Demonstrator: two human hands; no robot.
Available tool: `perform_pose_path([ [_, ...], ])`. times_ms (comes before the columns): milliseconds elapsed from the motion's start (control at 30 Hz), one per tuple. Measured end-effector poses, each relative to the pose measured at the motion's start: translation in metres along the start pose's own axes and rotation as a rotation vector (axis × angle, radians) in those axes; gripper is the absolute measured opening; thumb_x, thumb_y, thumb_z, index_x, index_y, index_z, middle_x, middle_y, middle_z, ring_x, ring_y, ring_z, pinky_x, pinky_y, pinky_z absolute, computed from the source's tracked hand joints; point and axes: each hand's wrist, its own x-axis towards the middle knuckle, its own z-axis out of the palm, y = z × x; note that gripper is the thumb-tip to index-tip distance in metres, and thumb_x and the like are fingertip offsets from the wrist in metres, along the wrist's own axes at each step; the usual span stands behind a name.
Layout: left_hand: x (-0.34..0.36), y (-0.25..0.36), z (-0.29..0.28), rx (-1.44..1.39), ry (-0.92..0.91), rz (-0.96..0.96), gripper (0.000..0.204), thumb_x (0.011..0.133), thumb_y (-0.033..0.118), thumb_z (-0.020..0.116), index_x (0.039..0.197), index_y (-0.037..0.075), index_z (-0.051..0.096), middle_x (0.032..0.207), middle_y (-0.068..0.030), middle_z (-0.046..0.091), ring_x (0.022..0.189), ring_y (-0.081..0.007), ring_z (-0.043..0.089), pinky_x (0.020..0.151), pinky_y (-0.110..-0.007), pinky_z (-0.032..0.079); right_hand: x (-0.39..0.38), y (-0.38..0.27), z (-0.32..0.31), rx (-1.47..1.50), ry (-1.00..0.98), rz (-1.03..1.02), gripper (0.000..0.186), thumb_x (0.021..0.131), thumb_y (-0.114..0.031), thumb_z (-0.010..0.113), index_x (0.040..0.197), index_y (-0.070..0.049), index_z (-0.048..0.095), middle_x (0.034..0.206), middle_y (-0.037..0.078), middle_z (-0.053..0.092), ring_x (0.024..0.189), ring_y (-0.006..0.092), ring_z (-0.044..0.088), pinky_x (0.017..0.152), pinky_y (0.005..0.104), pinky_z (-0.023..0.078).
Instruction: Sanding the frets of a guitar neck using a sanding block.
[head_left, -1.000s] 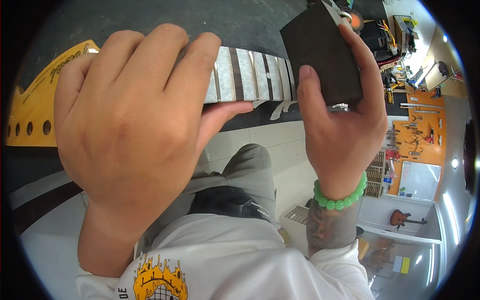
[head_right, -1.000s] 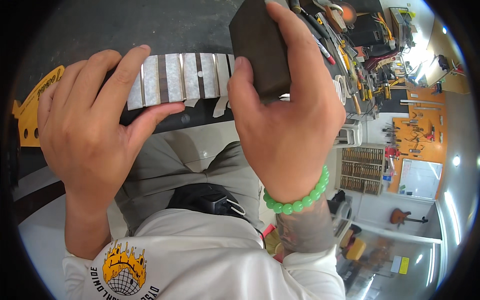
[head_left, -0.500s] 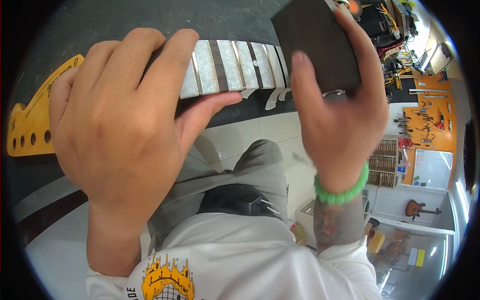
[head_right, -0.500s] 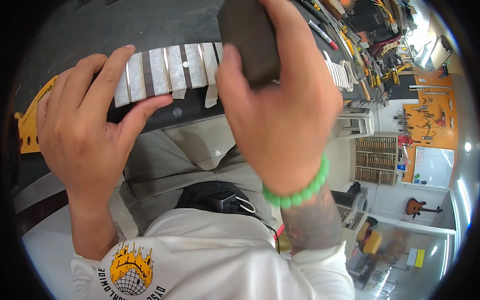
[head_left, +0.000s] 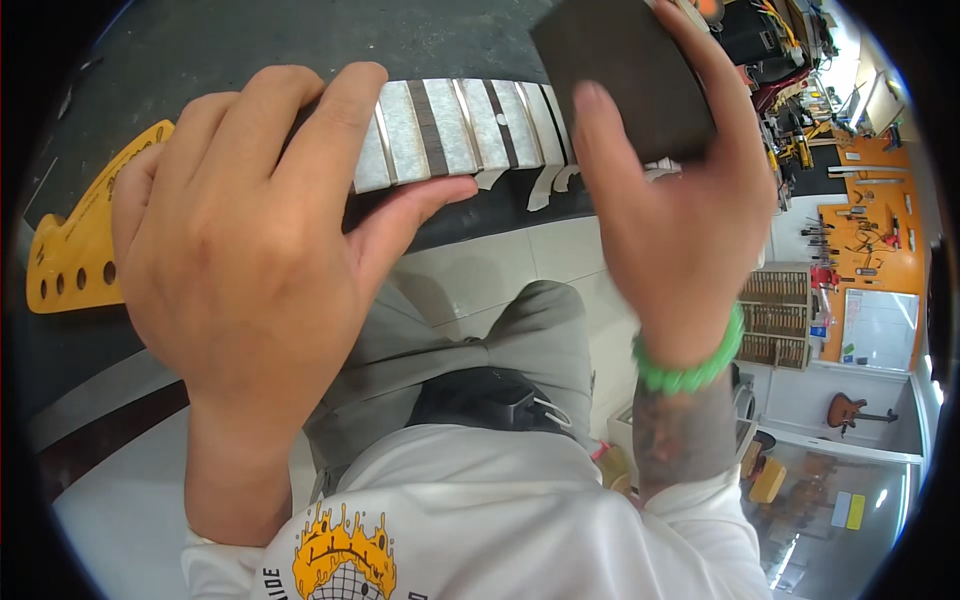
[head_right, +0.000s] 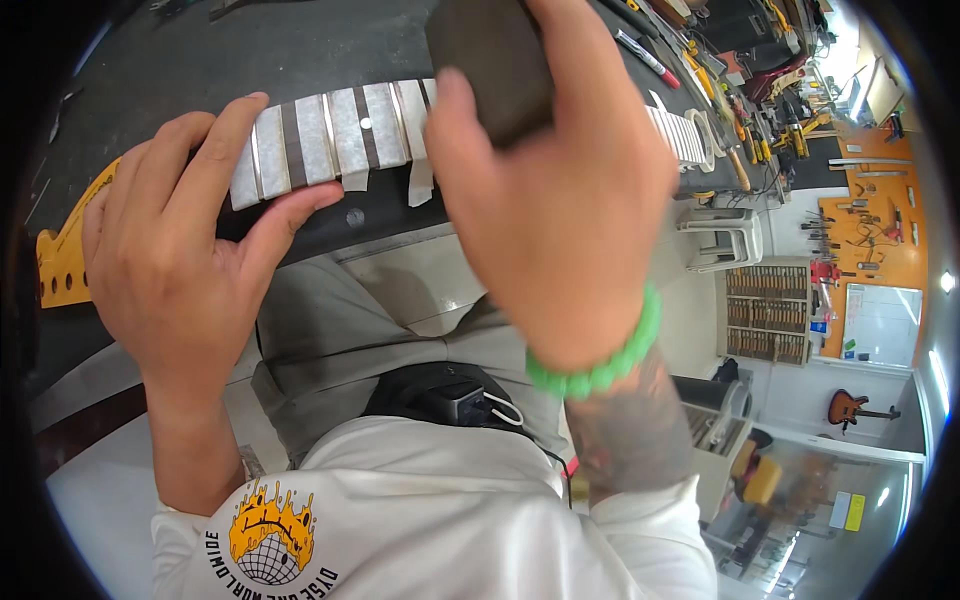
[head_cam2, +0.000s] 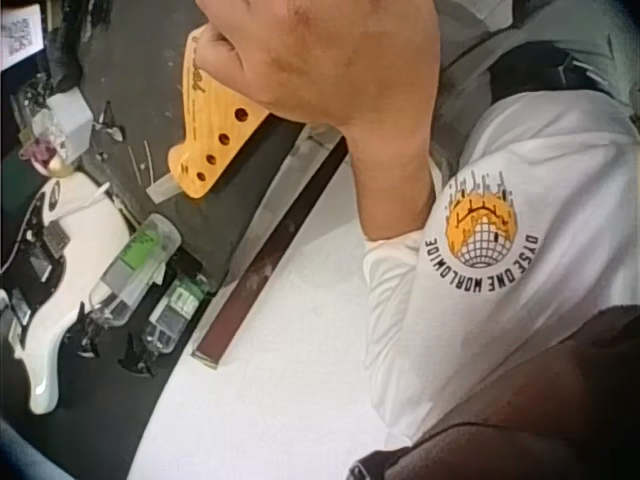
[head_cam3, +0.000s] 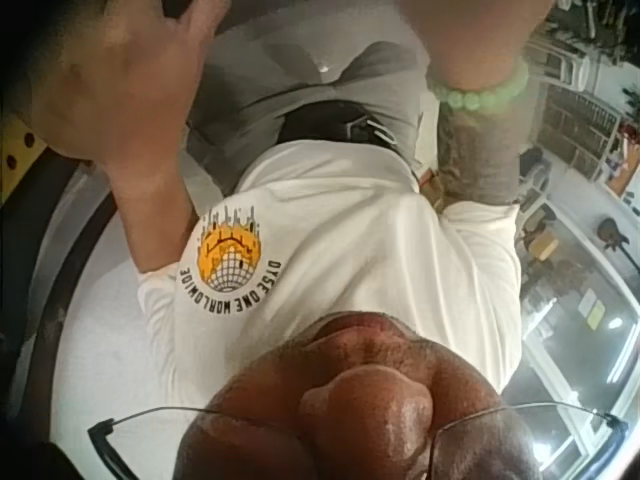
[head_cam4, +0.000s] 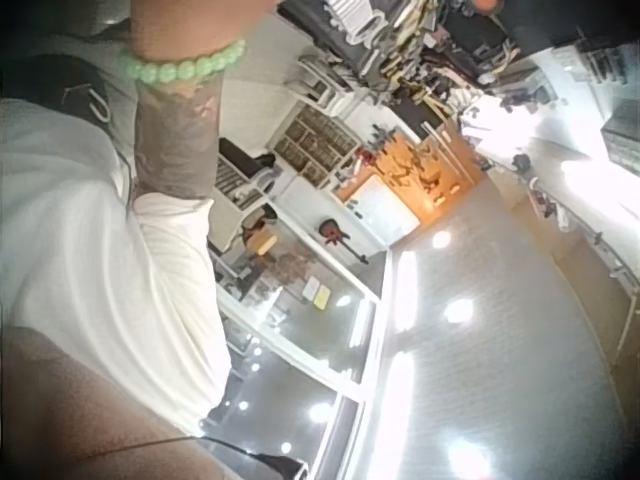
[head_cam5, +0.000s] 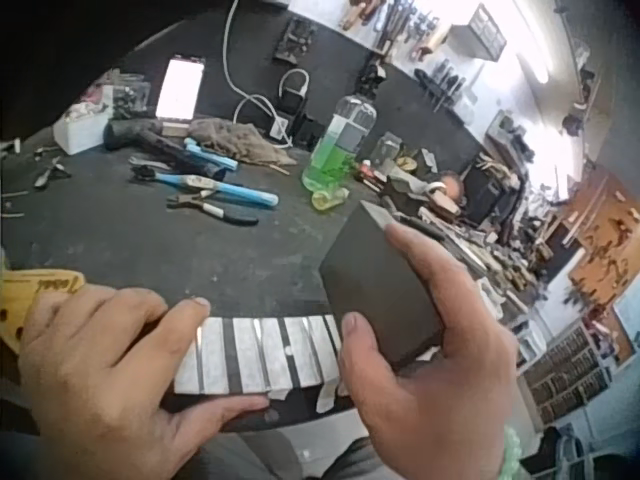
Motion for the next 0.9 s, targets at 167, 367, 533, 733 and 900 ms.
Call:
perform_pose_path([
  [167, 0.000, -0.001, 0.002, 0.022, 0.007, 0.038, 0.057, 0.069, 0.047, 0.087, 0.114, 0.014, 0.077, 0.101, -0.0001, 0.071, 0.089, -0.0213, 0.066, 0.076, -0.036, 0.047, -0.022, 0.011, -0.006, -0.104, -0.010, -0.101, 0.066, 0.084, 0.004, 0.080, 0.144, 0.009, 0.052, 0.136, 0.022, 0.065, 0.116, 0.0288, 0.069, 0.099, 0.0351, 0.056],
  [367, -0.001, 0.004, -0.004, 0.041, 0.011, 0.052, 0.057, 0.070, 0.048, 0.087, 0.115, 0.014, 0.077, 0.101, 0.0006, 0.071, 0.089, -0.0210, 0.066, 0.077, -0.035, 0.047, -0.094, -0.003, -0.032, 0.106, 0.085, -0.049, 0.060, 0.084, 0.007, 0.079, 0.139, 0.012, 0.055, 0.133, 0.025, 0.067, 0.119, 0.0281, 0.069, 0.100, 0.0374, 0.056],
  [533, -0.001, 0.001, -0.005, 0.054, -0.051, 0.022, 0.059, 0.072, 0.049, 0.087, 0.118, 0.015, 0.077, 0.104, 0.0005, 0.071, 0.090, -0.0200, 0.066, 0.077, -0.035, 0.046, -0.025, 0.001, -0.012, 0.027, 0.097, -0.152, 0.061, 0.083, 0.005, 0.080, 0.140, 0.010, 0.056, 0.134, 0.020, 0.068, 0.117, 0.0249, 0.070, 0.097, 0.0341, 0.056],
  [733, 0.004, 0.005, -0.016, 0.074, -0.113, 0.021, 0.062, 0.072, 0.050, 0.087, 0.120, 0.014, 0.076, 0.105, 0.0002, 0.071, 0.092, -0.0207, 0.066, 0.078, -0.035, 0.045, -0.047, 0.030, -0.041, 0.302, 0.230, -0.004, 0.064, 0.091, 0.002, 0.076, 0.148, 0.007, 0.049, 0.143, 0.019, 0.060, 0.120, 0.0244, 0.066, 0.098, 0.0331, 0.054],
  [900, 0.004, 0.001, -0.018, 0.076, -0.141, 0.057, 0.065, 0.077, 0.058, 0.080, 0.122, 0.011, 0.075, 0.106, -0.0018, 0.071, 0.093, -0.0214, 0.065, 0.081, -0.036, 0.044, -0.082, 0.024, -0.061, 0.561, 0.045, 0.456, 0.071, 0.095, -0.006, 0.073, 0.156, 0.004, 0.039, 0.147, 0.020, 0.055, 0.128, 0.0244, 0.059, 0.109, 0.0342, 0.046],
])
